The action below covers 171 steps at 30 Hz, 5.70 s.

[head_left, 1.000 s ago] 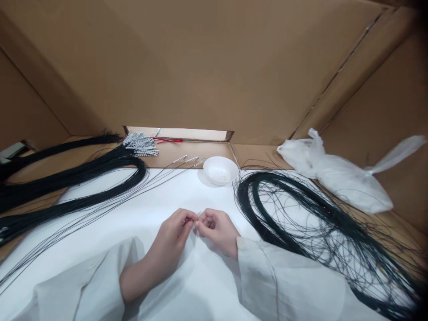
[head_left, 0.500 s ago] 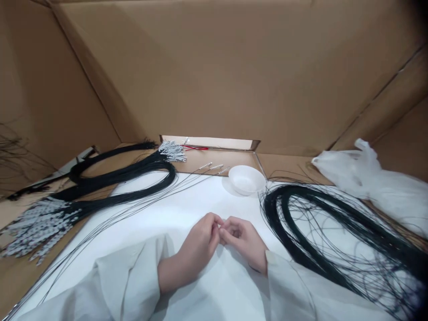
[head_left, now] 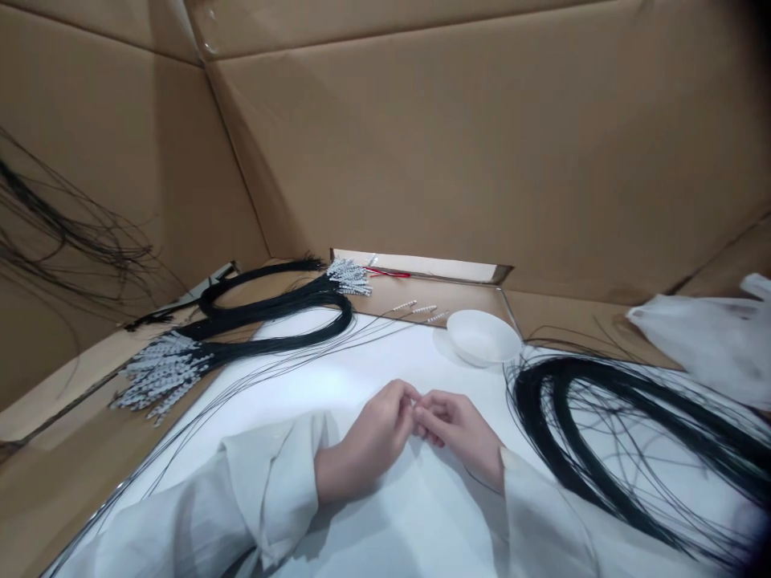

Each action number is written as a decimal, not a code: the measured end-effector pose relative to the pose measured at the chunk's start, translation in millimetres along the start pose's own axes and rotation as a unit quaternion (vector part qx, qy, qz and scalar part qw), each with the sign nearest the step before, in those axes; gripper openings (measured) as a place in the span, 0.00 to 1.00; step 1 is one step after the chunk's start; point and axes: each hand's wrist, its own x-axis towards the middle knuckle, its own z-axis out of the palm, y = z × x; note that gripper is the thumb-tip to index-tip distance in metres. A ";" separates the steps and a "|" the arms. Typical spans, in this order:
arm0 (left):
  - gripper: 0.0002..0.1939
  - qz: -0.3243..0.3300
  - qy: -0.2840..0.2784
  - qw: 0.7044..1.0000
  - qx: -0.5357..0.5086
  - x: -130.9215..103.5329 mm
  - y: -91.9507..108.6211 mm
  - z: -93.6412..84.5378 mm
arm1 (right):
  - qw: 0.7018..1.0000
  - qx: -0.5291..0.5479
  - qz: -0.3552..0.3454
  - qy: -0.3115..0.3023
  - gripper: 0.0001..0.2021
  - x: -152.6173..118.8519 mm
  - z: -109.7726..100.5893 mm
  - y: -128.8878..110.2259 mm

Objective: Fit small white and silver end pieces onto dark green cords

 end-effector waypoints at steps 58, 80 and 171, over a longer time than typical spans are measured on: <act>0.03 -0.044 -0.170 0.938 -0.299 21.1 52.2 -67.3 | 0.992 0.128 -0.011 -0.009 0.03 -27.5 9.0 -81.6; 0.04 0.176 -0.028 0.979 0.104 15.7 54.1 -73.7 | 0.995 0.000 -0.100 -0.010 0.08 -38.7 9.4 -87.5; 0.13 0.057 0.096 0.990 -0.087 3.0 58.7 -62.5 | 0.995 -0.047 -0.083 0.016 0.14 -37.1 2.9 -85.2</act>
